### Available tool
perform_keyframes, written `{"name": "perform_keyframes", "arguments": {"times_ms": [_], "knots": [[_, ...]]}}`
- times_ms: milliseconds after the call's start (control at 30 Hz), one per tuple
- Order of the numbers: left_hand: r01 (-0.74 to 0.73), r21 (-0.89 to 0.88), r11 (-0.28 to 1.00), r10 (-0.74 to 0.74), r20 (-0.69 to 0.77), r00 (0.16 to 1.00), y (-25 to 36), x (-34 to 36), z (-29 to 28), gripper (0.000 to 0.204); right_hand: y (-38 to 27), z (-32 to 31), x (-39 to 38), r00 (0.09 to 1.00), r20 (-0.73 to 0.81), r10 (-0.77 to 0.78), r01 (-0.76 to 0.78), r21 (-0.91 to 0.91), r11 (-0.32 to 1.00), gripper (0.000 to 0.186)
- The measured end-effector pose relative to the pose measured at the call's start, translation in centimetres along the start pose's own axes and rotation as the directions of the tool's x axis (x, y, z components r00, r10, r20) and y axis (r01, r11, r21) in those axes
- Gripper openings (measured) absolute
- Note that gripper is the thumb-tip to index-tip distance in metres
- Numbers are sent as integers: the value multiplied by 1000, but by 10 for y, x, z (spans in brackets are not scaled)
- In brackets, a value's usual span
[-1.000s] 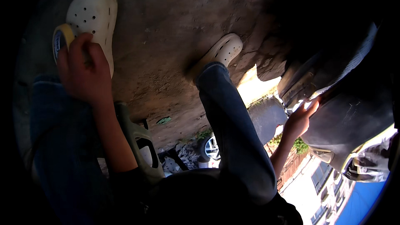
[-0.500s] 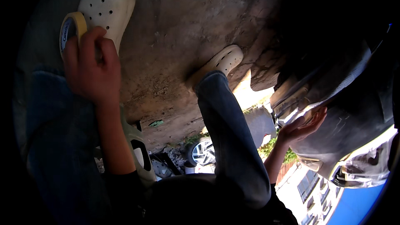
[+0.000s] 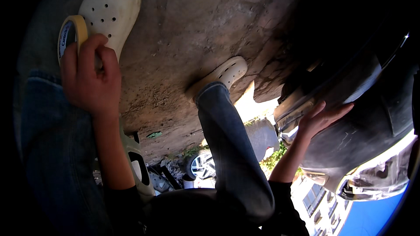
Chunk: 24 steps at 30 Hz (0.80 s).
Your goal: The person applies masking tape to the edges of a car bumper and a car door. They use both hands to smooth the tape along the contours of the parts, which are covered with newspaper. The person works on the bumper first, then moves to the door.
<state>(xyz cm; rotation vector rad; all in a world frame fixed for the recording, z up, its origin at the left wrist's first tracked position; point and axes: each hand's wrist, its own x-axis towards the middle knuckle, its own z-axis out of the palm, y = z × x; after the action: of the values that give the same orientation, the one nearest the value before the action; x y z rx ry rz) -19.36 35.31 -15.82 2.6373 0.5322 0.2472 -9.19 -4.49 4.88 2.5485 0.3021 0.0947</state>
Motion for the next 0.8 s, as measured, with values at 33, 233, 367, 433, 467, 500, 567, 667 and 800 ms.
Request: {"name": "perform_keyframes", "arguments": {"times_ms": [33,233,367,433,467,500,567,667,800], "knots": [[-2,8,1000,2,-1,1000,0,0,0,18,-3,-1,1,1000,7,16,-16,2,1000,84],[11,29,1000,-11,6,1000,2,3,-2,17,-9,-3,11,1000,-1,27,-27,62,998,83],[65,46,997,-68,78,995,5,1,-8,17,-7,-3,28,1000,-30,-10,12,96,995,81],[53,19,998,-54,62,997,7,4,-8,18,-10,-3,37,999,-40,-12,16,93,996,81],[35,-2,999,-35,37,999,8,7,-6,18,-11,-4,43,999,-46,-6,11,104,995,81],[16,-23,1000,-16,11,1000,8,8,-5,19,-14,-4,49,999,-52,-1,6,114,993,81],[14,-19,1000,-14,10,1000,7,8,-4,19,-21,-6,58,999,-33,30,-27,95,995,84],[7,-23,1000,-7,-5,1000,6,9,-3,18,-23,-7,67,998,-7,69,-68,64,996,87],[7,1,1000,-7,-5,1000,8,9,-3,17,-20,-11,65,1000,1,-26,25,44,999,87]]}}
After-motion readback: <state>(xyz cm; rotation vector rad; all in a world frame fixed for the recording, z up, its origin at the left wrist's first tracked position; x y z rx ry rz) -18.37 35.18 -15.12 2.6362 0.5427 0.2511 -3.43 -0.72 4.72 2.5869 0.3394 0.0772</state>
